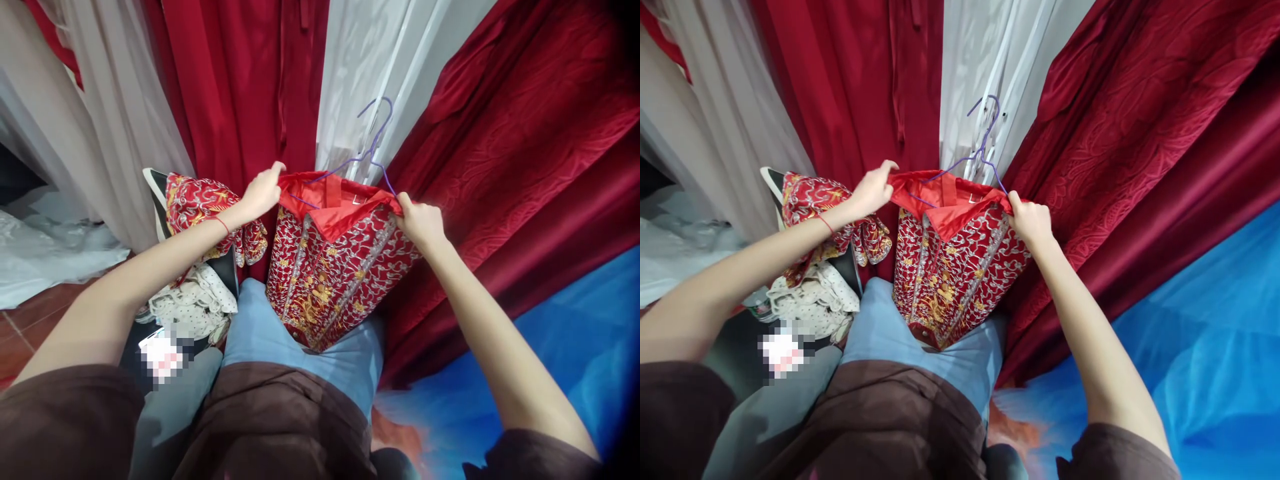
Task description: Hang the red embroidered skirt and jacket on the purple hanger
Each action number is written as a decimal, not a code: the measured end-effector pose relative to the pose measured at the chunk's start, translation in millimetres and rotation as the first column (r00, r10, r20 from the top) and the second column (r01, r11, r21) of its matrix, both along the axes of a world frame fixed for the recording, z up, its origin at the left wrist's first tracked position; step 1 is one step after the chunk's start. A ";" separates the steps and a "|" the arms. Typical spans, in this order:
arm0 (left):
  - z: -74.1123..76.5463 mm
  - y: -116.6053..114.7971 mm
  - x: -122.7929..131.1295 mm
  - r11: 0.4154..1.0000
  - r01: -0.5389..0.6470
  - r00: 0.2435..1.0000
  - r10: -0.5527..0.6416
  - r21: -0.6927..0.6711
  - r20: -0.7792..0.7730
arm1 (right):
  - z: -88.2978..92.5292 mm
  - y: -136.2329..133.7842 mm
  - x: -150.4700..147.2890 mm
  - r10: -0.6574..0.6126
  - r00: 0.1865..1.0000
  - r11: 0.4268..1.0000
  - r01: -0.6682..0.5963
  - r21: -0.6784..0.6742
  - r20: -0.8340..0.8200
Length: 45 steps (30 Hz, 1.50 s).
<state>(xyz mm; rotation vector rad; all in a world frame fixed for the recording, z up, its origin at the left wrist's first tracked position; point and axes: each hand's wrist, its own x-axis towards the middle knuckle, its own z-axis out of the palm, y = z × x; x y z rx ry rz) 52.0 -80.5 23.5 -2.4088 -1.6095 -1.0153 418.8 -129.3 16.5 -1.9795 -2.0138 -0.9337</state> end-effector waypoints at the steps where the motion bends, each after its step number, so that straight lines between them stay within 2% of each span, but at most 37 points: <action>1: 3.6 6.1 -9.4 0.999 -0.024 0.998 0.023 0.024 0.056 | -0.1 0.4 0.0 0.002 1.000 1.000 -0.002 -0.003 0.001; 4: 20.7 20.4 -29.5 0.994 -0.072 0.981 0.056 0.084 0.188 | -0.9 2.0 0.3 0.007 1.000 1.000 -0.007 -0.007 -0.004; 6: 28.9 19.4 -30.6 0.992 -0.036 0.978 0.010 0.122 0.209 | -2.1 3.7 1.0 0.011 1.000 1.000 -0.011 0.002 -0.013; 8: 25.1 5.3 -21.5 0.987 0.096 0.984 -0.113 0.126 0.136 | -3.6 5.8 1.8 0.014 1.000 1.000 -0.013 0.009 -0.023; 10: 5.3 -21.5 -6.6 0.947 0.321 0.945 -0.318 0.032 -0.072 | -4.8 7.7 2.4 0.012 1.000 1.000 -0.012 0.011 -0.026; 11: -9.6 -38.0 1.7 0.889 0.450 0.861 -0.457 -0.086 -0.223 | -5.2 8.2 2.5 0.012 1.000 1.000 -0.012 0.010 -0.025; 12: -26.0 -54.9 10.2 0.823 0.524 0.731 -0.566 -0.219 -0.382 | -5.4 8.4 2.4 0.012 1.000 1.000 -0.012 0.008 -0.022; 13: -42.3 -70.7 18.5 0.777 0.551 0.598 -0.622 -0.304 -0.505 | -5.3 8.2 2.1 0.015 1.000 1.000 -0.015 0.007 -0.020; 15: -66.6 -93.4 34.5 0.696 0.633 0.415 -0.674 -0.339 -0.611 | -4.8 6.7 1.2 0.024 1.000 1.000 -0.024 0.010 -0.013; 16: -71.8 -98.1 41.5 0.661 0.681 0.372 -0.682 -0.314 -0.630 | -4.5 5.7 0.6 0.027 1.000 1.000 -0.026 0.012 -0.009; 17: -71.3 -97.5 47.1 0.640 0.721 0.361 -0.675 -0.266 -0.644 | -4.2 4.7 0.0 0.027 1.000 1.000 -0.027 0.012 -0.004; 18: -65.5 -91.6 51.0 0.637 0.744 0.384 -0.654 -0.202 -0.652 | -4.0 3.7 -0.6 0.027 1.000 1.000 -0.027 0.012 0.002; 20: -42.1 -65.7 52.4 0.701 0.712 0.523 -0.560 -0.031 -0.642 | -3.8 2.3 -1.4 0.024 1.000 1.000 -0.024 0.008 0.013; 22: -13.5 -26.3 44.9 0.810 0.564 0.739 -0.410 0.158 -0.534 | -3.7 1.7 -1.6 0.025 1.000 1.000 -0.026 0.009 0.018; 24: 8.7 17.6 30.5 0.891 0.382 0.895 -0.291 0.246 -0.337 | -3.2 1.7 -1.0 0.034 0.999 0.999 -0.034 0.012 0.014; 25: 15.1 38.3 22.1 0.924 0.298 0.941 -0.243 0.240 -0.234 | -2.7 1.8 -0.2 0.042 0.999 0.999 -0.042 0.009 0.011; 27: 18.0 72.0 7.4 0.974 0.143 0.990 -0.142 0.175 -0.015 | -1.1 2.2 2.5 0.065 0.998 0.998 -0.064 -0.009 0.010; 28: 15.3 83.8 2.7 0.985 0.134 0.988 -0.141 0.105 0.066 | -0.1 2.5 4.6 0.077 0.997 0.997 -0.076 -0.022 0.010; 30: 6.1 96.4 1.2 0.979 0.200 0.969 -0.192 -0.041 0.158 | 1.8 3.5 10.3 0.092 0.996 0.995 -0.091 -0.047 0.011; 32: -3.0 97.0 8.6 0.961 0.244 0.963 -0.226 -0.129 0.144 | 3.2 4.4 16.6 0.091 0.996 0.994 -0.091 -0.052 -0.001; 35: -9.0 84.8 25.1 0.978 0.164 0.986 -0.167 -0.129 -0.011 | 3.5 4.2 20.4 0.093 0.995 0.996 -0.093 -0.001 -0.026; 37: -8.4 72.9 33.1 0.981 0.155 0.982 -0.166 -0.114 -0.087 | 3.0 3.4 13.4 0.113 0.994 0.991 -0.113 0.072 -0.001; 39: -6.5 60.1 37.4 0.973 0.199 0.974 -0.210 -0.120 -0.086 | 2.6 3.7 -3.9 0.151 0.987 0.976 -0.156 0.150 0.047; 41: -5.0 47.1 38.8 0.961 0.252 0.964 -0.260 -0.116 -0.054 | 2.7 6.8 -30.2 0.246 0.963 0.952 -0.260 0.159 0.106; 43: -3.8 35.1 38.3 0.955 0.280 0.958 -0.284 -0.101 -0.035 | 3.5 12.8 -60.4 0.412 0.893 0.903 -0.427 0.053 0.182; 45: -2.0 25.0 37.0 0.957 0.276 0.959 -0.280 -0.088 -0.038 | 6.0 20.1 -87.4 0.560 0.796 0.826 -0.559 -0.076 0.228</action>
